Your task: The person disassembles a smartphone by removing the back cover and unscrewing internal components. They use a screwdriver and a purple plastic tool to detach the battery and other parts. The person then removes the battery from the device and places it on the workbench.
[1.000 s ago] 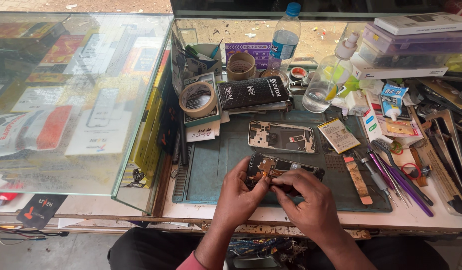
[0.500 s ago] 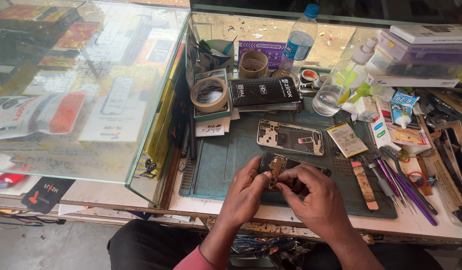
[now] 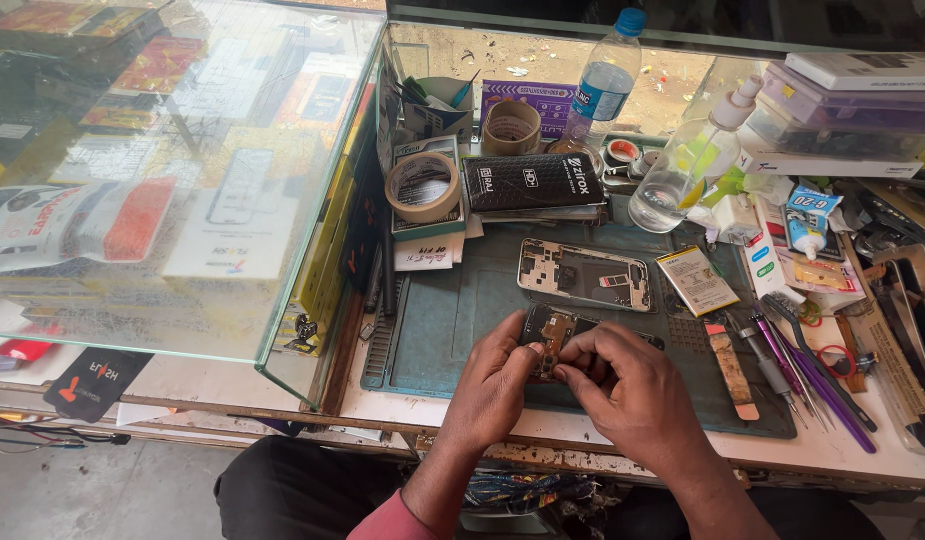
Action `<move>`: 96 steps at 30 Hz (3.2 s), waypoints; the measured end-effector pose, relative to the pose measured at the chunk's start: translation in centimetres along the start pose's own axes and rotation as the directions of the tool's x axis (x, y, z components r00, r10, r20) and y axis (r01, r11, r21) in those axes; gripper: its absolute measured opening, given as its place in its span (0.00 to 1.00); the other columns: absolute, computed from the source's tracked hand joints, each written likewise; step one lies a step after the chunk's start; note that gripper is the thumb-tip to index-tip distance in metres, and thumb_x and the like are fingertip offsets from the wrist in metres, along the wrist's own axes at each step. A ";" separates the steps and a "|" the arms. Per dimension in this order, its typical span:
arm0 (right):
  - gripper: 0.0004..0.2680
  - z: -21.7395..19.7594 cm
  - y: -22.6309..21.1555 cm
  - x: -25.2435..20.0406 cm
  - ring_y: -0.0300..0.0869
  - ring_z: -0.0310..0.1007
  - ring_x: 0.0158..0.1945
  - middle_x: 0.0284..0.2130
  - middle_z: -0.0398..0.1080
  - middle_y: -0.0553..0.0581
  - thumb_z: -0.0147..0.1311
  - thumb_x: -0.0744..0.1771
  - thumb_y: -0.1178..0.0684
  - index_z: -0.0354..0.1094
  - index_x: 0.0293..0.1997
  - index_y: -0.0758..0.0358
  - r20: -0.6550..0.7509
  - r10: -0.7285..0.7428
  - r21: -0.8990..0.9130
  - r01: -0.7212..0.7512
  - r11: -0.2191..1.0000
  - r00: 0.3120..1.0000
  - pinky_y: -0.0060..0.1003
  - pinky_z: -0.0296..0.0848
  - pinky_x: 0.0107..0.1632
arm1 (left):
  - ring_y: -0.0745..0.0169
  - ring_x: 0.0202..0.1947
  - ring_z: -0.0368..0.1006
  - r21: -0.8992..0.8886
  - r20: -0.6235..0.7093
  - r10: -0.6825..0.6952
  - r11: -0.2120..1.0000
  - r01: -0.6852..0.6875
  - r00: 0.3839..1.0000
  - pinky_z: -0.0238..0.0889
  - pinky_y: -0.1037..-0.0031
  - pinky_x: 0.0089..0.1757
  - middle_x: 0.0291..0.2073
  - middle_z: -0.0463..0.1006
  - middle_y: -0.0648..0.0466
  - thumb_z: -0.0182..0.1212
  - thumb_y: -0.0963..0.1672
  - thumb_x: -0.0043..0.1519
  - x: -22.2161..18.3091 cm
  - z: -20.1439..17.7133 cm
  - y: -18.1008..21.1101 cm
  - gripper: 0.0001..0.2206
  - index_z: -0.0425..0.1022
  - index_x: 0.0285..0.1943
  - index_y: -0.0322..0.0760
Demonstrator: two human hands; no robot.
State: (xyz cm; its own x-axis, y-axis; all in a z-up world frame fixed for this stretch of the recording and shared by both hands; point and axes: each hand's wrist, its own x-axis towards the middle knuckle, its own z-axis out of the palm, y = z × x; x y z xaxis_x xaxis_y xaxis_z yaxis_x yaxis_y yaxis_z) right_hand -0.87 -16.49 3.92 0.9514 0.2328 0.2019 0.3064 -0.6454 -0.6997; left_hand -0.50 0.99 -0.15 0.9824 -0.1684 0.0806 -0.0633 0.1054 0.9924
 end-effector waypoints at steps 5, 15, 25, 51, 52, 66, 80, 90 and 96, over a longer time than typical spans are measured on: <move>0.06 0.0 0.3 0.0 0.36 0.77 0.30 0.28 0.71 0.51 0.65 0.62 0.59 0.71 0.36 0.63 0.015 -0.017 0.009 0.017 1.000 1.000 0.35 0.75 0.34 | 0.65 0.36 0.73 0.008 -0.005 0.000 1.000 0.000 1.000 0.70 0.68 0.39 0.34 0.77 0.48 0.47 0.45 0.64 0.1 0.0 -0.2 0.18 0.73 0.58 0.29; 0.08 -0.3 0.8 -0.4 0.37 0.75 0.30 0.29 0.72 0.52 0.67 0.61 0.60 0.68 0.32 0.66 -0.014 0.004 0.129 -0.002 0.992 1.000 0.35 0.75 0.32 | 0.66 0.40 0.75 -0.042 0.015 0.010 0.999 -0.009 1.000 0.72 0.69 0.42 0.39 0.79 0.49 0.48 0.46 0.65 0.0 0.0 -0.2 0.18 0.72 0.59 0.31; 0.11 -0.7 0.3 -0.9 0.37 0.80 0.32 0.37 0.74 0.52 0.64 0.61 0.62 0.75 0.45 0.61 -0.009 -0.054 0.049 0.054 0.997 0.999 0.31 0.78 0.30 | 0.66 0.40 0.74 -0.034 0.034 0.011 0.999 -0.009 0.999 0.70 0.69 0.42 0.39 0.80 0.47 0.49 0.45 0.67 0.0 0.1 -0.3 0.17 0.72 0.59 0.30; 0.18 -6.0 5.6 -3.5 0.47 0.73 0.59 0.57 0.73 0.53 0.68 0.58 0.50 0.72 0.50 0.52 -0.068 -0.356 -0.183 0.339 0.923 0.932 0.44 0.71 0.55 | 0.63 0.46 0.78 -0.163 0.004 -0.145 0.976 0.144 0.989 0.75 0.71 0.42 0.49 0.81 0.45 0.54 0.44 0.66 0.8 0.3 -0.5 0.20 0.66 0.67 0.33; 0.20 -6.0 5.3 -3.6 0.51 0.70 0.63 0.58 0.72 0.54 0.70 0.56 0.46 0.71 0.51 0.51 -0.044 -0.465 -0.332 0.426 0.842 0.884 0.48 0.67 0.62 | 0.63 0.48 0.79 -0.199 -0.003 -0.179 0.964 0.175 0.984 0.77 0.71 0.42 0.52 0.80 0.46 0.54 0.44 0.66 0.9 0.3 -0.4 0.21 0.64 0.69 0.35; 0.10 -2.6 7.8 -4.4 0.48 0.79 0.59 0.51 0.79 0.61 0.59 0.66 0.53 0.72 0.50 0.64 -0.238 -0.242 0.089 0.269 0.959 0.941 0.42 0.79 0.58 | 0.52 0.46 0.83 -0.319 0.060 -0.158 0.933 0.169 0.986 0.81 0.67 0.43 0.53 0.78 0.38 0.54 0.50 0.63 0.9 0.2 0.3 0.30 0.55 0.74 0.37; 0.09 -1.6 8.9 -4.7 0.47 0.79 0.58 0.50 0.78 0.63 0.55 0.69 0.53 0.72 0.51 0.68 -0.321 -0.203 0.293 0.301 0.908 0.925 0.40 0.81 0.58 | 0.56 0.53 0.79 0.000 -0.069 -0.054 0.999 0.054 0.996 0.76 0.65 0.50 0.50 0.80 0.44 0.66 0.49 0.59 0.2 1.2 0.5 0.30 0.64 0.70 0.34; 0.11 -0.9 10.6 -5.4 0.42 0.84 0.45 0.44 0.81 0.61 0.57 0.67 0.54 0.73 0.53 0.67 -0.308 -0.077 0.314 0.178 0.933 0.948 0.35 0.85 0.46 | 0.57 0.49 0.81 -0.020 -0.141 -0.066 0.998 0.064 0.988 0.77 0.68 0.48 0.47 0.82 0.43 0.68 0.49 0.59 0.6 1.3 0.1 0.29 0.68 0.66 0.31; 0.11 -0.5 11.7 -5.5 0.40 0.85 0.38 0.37 0.82 0.59 0.57 0.67 0.54 0.74 0.52 0.68 -0.285 0.009 0.331 0.089 0.939 0.958 0.33 0.85 0.41 | 0.61 0.40 0.83 0.060 -0.208 -0.081 0.994 0.095 0.975 0.79 0.71 0.42 0.38 0.84 0.47 0.67 0.49 0.60 0.9 1.7 0.1 0.21 0.74 0.57 0.31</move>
State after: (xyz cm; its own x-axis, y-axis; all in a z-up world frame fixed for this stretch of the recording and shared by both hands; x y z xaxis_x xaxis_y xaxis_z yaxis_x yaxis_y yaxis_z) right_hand -2.47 -25.70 -4.99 0.9239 0.0093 0.3825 0.3621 -0.3446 -0.8661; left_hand 0.03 -0.83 0.23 0.9993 0.0308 -0.0212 0.0203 0.0299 0.9993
